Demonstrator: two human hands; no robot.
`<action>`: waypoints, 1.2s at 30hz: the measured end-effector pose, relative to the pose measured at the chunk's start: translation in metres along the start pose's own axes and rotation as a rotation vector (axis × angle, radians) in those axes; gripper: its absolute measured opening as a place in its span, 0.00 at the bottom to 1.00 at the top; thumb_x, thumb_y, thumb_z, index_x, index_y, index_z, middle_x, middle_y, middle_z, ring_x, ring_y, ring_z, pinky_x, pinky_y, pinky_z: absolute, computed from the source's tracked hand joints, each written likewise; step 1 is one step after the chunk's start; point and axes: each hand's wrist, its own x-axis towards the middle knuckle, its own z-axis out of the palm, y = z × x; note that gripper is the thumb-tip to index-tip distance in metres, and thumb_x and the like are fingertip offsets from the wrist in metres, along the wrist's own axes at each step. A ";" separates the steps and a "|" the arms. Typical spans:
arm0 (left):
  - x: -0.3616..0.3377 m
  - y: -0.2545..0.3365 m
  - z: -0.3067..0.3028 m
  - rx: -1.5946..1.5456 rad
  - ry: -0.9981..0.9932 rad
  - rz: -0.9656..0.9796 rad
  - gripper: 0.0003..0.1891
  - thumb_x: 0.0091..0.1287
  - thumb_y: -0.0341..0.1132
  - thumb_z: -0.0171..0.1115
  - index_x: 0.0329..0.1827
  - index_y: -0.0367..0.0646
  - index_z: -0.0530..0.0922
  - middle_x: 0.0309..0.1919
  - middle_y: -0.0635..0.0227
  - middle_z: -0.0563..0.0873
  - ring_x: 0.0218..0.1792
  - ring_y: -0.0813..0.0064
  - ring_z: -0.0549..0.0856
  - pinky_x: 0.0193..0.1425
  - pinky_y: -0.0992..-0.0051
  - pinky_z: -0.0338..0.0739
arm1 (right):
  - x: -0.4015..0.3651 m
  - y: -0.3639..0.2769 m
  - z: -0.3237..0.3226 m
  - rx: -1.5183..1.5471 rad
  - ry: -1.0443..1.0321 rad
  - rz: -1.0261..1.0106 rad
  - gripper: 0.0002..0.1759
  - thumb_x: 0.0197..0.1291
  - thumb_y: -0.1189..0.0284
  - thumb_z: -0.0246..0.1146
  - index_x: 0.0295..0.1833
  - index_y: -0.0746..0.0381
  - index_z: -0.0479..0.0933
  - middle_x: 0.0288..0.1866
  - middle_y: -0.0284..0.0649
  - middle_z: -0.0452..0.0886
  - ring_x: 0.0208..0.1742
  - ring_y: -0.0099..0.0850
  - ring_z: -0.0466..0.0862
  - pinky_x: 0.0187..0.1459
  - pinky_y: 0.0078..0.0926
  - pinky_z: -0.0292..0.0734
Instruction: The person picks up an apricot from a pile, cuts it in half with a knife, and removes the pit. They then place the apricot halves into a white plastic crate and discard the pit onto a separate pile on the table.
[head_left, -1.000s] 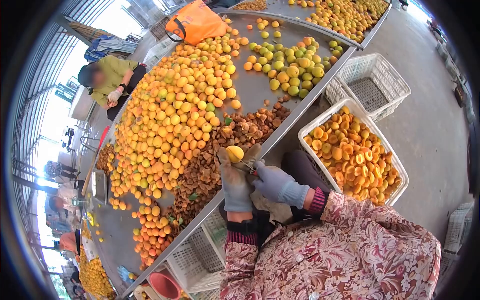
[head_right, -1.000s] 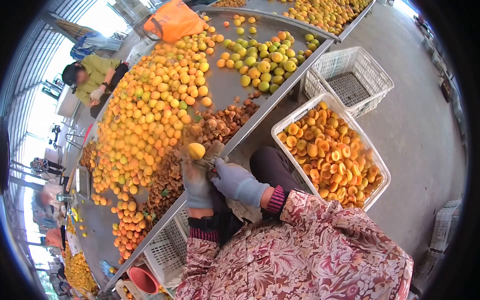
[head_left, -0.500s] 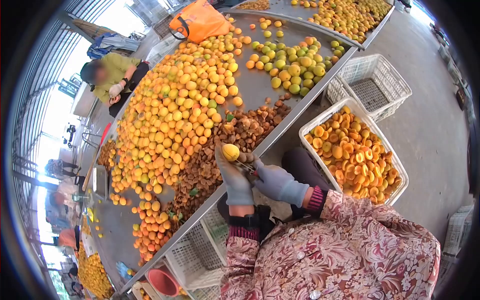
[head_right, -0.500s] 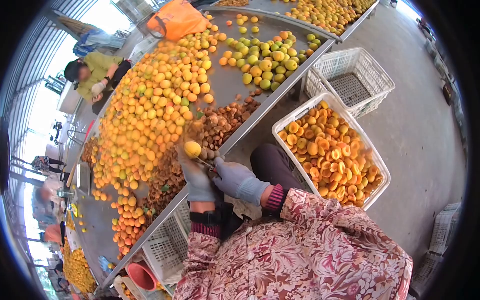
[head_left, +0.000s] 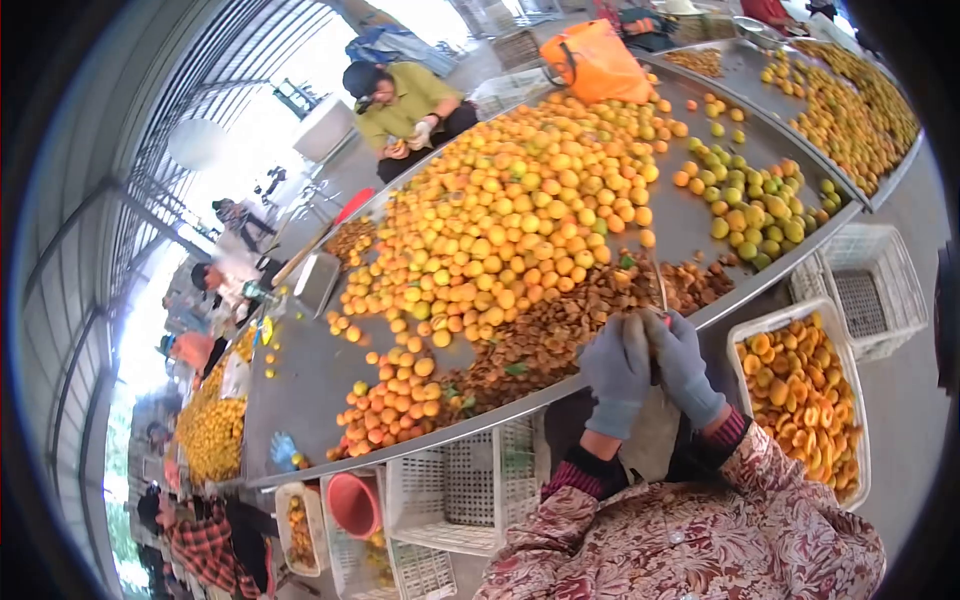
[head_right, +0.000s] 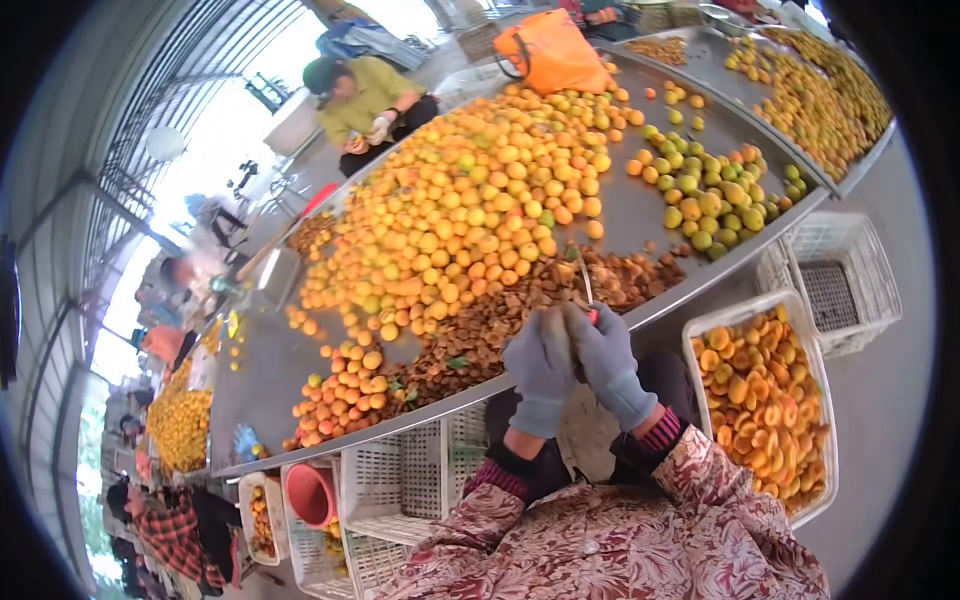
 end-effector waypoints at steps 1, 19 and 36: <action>0.003 0.005 -0.002 -0.028 0.050 -0.004 0.13 0.69 0.39 0.49 0.45 0.40 0.76 0.30 0.54 0.82 0.32 0.55 0.83 0.36 0.66 0.72 | 0.004 0.008 0.005 0.091 0.079 -0.060 0.15 0.65 0.61 0.58 0.44 0.63 0.74 0.29 0.28 0.76 0.31 0.14 0.74 0.32 0.14 0.71; 0.011 -0.009 0.003 -0.532 0.098 -0.135 0.08 0.66 0.33 0.53 0.41 0.38 0.74 0.28 0.60 0.79 0.25 0.63 0.80 0.30 0.65 0.71 | 0.004 -0.006 0.018 0.440 0.056 -0.024 0.10 0.62 0.67 0.61 0.39 0.64 0.76 0.34 0.31 0.79 0.32 0.16 0.77 0.33 0.13 0.72; 0.004 -0.024 0.037 -0.472 0.079 -0.188 0.10 0.65 0.32 0.51 0.45 0.38 0.74 0.41 0.56 0.76 0.44 0.63 0.76 0.48 0.68 0.71 | 0.031 0.008 0.011 -0.092 0.167 -0.365 0.05 0.60 0.73 0.60 0.33 0.63 0.75 0.24 0.23 0.72 0.27 0.12 0.69 0.28 0.12 0.65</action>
